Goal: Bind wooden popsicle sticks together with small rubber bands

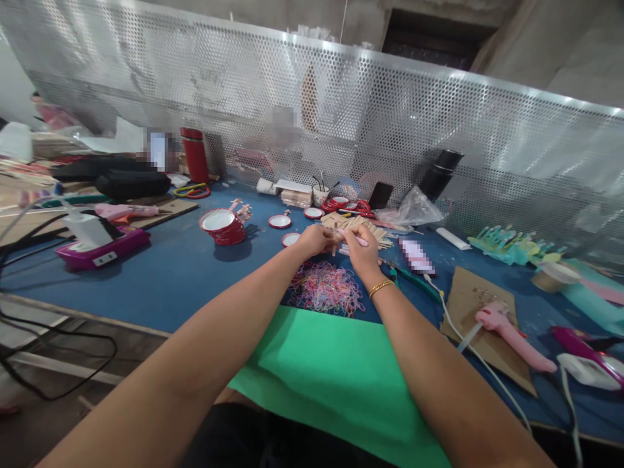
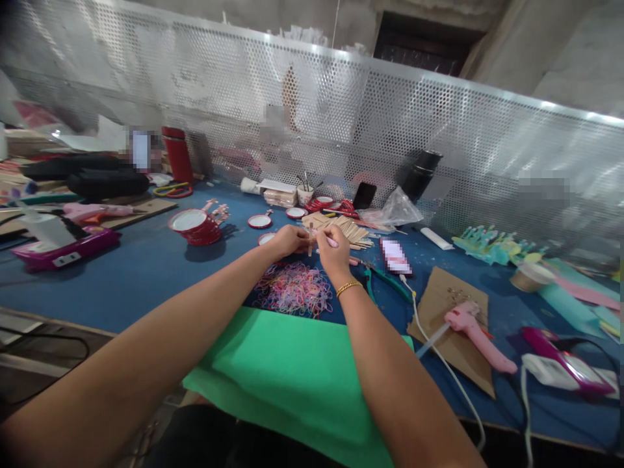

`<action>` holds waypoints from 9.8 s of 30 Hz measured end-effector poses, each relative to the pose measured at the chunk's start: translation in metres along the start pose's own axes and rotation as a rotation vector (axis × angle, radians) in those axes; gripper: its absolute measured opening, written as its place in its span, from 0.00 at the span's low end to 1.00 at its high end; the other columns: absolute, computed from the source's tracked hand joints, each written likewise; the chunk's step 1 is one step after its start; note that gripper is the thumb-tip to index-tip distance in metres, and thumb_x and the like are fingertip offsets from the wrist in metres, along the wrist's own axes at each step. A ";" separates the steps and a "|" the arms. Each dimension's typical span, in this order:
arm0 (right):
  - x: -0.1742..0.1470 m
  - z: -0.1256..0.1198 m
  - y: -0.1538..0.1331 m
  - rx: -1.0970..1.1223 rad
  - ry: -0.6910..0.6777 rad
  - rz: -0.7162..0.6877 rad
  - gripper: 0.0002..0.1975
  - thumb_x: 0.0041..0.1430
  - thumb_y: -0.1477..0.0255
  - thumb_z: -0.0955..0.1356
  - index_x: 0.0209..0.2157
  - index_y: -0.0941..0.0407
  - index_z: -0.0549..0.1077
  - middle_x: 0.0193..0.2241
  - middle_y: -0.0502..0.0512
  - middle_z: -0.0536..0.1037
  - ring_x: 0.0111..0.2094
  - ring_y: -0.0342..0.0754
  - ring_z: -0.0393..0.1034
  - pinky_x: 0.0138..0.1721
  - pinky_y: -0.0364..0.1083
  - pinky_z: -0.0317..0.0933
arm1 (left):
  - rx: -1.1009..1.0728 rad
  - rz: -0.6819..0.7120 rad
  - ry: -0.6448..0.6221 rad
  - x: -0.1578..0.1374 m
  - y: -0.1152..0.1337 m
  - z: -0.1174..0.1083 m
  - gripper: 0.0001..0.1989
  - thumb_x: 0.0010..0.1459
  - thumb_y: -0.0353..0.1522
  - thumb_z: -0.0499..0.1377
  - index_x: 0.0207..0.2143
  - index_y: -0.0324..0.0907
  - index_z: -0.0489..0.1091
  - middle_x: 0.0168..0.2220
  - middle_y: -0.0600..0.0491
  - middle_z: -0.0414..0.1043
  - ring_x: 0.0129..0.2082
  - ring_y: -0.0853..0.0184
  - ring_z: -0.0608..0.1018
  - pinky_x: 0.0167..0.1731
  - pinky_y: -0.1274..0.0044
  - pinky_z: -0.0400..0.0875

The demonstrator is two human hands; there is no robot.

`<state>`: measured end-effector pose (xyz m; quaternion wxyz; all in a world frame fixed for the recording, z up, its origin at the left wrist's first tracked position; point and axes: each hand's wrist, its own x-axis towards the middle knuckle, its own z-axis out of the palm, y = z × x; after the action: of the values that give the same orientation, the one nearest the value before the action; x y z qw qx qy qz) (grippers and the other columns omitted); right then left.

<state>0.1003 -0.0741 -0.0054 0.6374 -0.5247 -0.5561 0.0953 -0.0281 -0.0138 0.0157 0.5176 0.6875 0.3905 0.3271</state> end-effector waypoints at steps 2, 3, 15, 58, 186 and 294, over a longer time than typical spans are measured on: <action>0.000 0.001 0.001 -0.006 -0.015 -0.001 0.09 0.55 0.64 0.64 0.26 0.54 0.69 0.25 0.48 0.74 0.30 0.46 0.66 0.37 0.46 0.61 | 0.014 -0.008 0.013 0.000 0.000 0.000 0.15 0.41 0.33 0.70 0.15 0.36 0.68 0.13 0.56 0.66 0.15 0.76 0.66 0.17 0.84 0.62; 0.000 0.001 0.002 -0.005 -0.013 0.008 0.09 0.55 0.64 0.64 0.26 0.53 0.69 0.25 0.48 0.74 0.30 0.46 0.66 0.36 0.46 0.61 | 0.012 -0.012 0.014 0.000 0.000 0.000 0.14 0.42 0.32 0.70 0.15 0.36 0.68 0.13 0.57 0.66 0.15 0.76 0.66 0.17 0.84 0.62; -0.001 0.000 -0.006 -0.009 -0.011 0.005 0.10 0.55 0.63 0.65 0.26 0.54 0.69 0.25 0.48 0.74 0.30 0.46 0.66 0.36 0.45 0.60 | 0.014 0.004 0.007 0.007 -0.008 -0.001 0.15 0.43 0.33 0.70 0.15 0.36 0.68 0.14 0.56 0.67 0.15 0.77 0.65 0.17 0.84 0.61; -0.002 0.000 -0.005 0.002 0.028 0.007 0.08 0.54 0.67 0.65 0.24 0.54 0.69 0.24 0.48 0.74 0.29 0.45 0.67 0.35 0.45 0.60 | -0.063 -0.057 -0.012 0.002 -0.003 -0.001 0.08 0.39 0.26 0.70 0.17 0.34 0.73 0.16 0.54 0.70 0.17 0.74 0.70 0.21 0.82 0.66; -0.003 -0.002 -0.002 -0.018 -0.021 0.009 0.10 0.54 0.64 0.66 0.23 0.54 0.69 0.24 0.48 0.75 0.29 0.45 0.67 0.33 0.44 0.60 | -0.042 -0.041 0.005 0.006 -0.007 -0.001 0.11 0.40 0.27 0.70 0.16 0.34 0.70 0.15 0.55 0.68 0.16 0.76 0.68 0.21 0.82 0.66; 0.003 -0.004 -0.002 0.102 0.050 0.127 0.08 0.51 0.65 0.66 0.24 0.54 0.68 0.21 0.48 0.75 0.25 0.45 0.70 0.29 0.43 0.64 | 0.057 -0.014 -0.039 0.018 -0.022 -0.006 0.04 0.42 0.26 0.67 0.26 0.37 0.78 0.21 0.54 0.73 0.20 0.74 0.71 0.20 0.84 0.64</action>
<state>0.1035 -0.0751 -0.0010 0.6698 -0.5279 -0.5000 0.1505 -0.0290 0.0085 -0.0029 0.5078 0.7053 0.3943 0.2986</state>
